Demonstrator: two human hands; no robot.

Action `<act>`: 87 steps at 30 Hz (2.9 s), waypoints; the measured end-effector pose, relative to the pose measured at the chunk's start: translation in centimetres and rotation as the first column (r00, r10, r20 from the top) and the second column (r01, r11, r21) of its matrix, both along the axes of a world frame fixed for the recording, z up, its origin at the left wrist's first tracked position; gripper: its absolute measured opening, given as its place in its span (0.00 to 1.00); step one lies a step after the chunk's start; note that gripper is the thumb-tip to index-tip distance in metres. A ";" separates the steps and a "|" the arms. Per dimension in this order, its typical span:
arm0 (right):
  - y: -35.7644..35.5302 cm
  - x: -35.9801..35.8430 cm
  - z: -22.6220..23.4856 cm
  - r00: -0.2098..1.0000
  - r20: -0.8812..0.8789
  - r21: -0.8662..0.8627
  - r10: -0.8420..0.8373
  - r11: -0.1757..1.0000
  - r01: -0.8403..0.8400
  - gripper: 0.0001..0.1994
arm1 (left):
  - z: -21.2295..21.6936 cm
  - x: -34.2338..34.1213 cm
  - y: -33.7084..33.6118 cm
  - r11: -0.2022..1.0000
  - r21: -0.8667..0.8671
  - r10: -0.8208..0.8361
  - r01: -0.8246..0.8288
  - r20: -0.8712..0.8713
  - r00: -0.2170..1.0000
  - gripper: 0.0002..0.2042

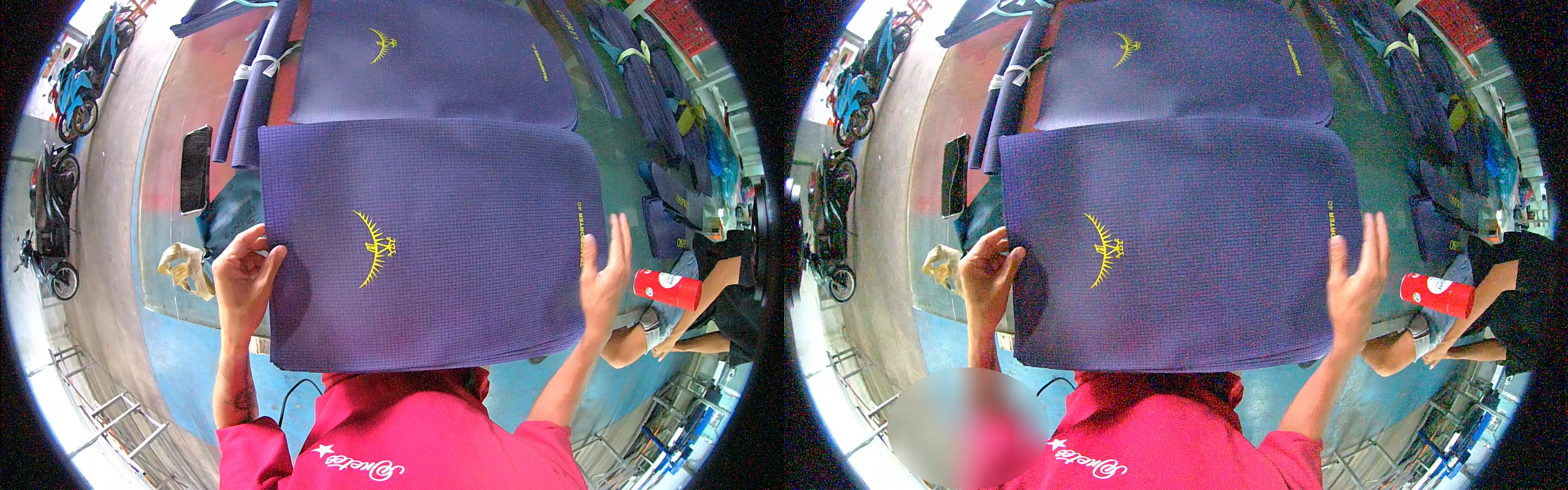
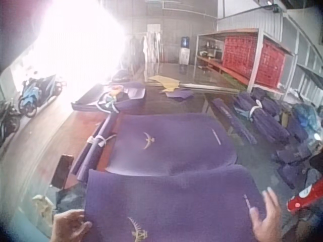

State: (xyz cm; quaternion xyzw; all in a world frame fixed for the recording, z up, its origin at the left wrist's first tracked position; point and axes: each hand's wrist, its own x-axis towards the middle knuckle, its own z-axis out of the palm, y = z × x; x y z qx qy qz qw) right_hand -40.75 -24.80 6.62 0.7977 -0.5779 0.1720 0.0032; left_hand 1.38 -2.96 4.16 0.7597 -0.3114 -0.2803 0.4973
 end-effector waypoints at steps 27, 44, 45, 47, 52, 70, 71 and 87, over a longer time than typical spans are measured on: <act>-3.7 -3.9 -1.7 0.919 0.386 0.227 -0.082 0.974 -0.009 0.26 | -1.7 0.2 -0.4 0.960 -0.001 -0.250 0.281 0.456 0.854 0.33; -15.3 1.0 -1.9 0.795 0.488 0.412 0.359 0.708 -0.573 0.26 | -3.3 0.0 -0.1 0.966 -0.186 -0.198 0.181 -0.079 0.977 0.37; -15.2 1.0 -2.2 0.800 0.464 0.370 0.381 0.737 -0.566 0.25 | -3.5 -0.1 0.0 0.966 -0.187 -0.195 0.177 -0.083 0.977 0.37; -15.7 1.0 -2.9 0.796 0.525 0.422 0.302 0.720 -0.551 0.24 | -3.9 0.0 0.1 0.956 -0.241 -0.196 0.169 -0.095 0.976 0.36; -16.2 0.0 -5.1 0.682 0.716 0.406 0.148 0.707 -0.579 0.21 | -4.2 0.0 -0.1 0.965 -0.193 -0.189 0.176 -0.048 0.981 0.36; -16.7 -2.4 -9.2 0.118 0.993 0.078 0.025 0.617 -0.783 0.22 | -4.4 20.1 -28.2 0.821 0.569 -0.520 0.046 0.712 0.471 0.22; -16.9 -2.5 -9.4 0.114 0.993 0.072 0.029 0.614 -0.786 0.22 | -4.8 19.5 -29.6 0.772 0.634 -0.548 -0.042 0.699 0.459 0.23; -17.1 -2.4 -9.7 0.135 0.988 0.055 0.073 0.652 -0.756 0.20 | -5.8 27.0 -30.4 0.919 0.378 -0.380 0.114 0.768 0.516 0.22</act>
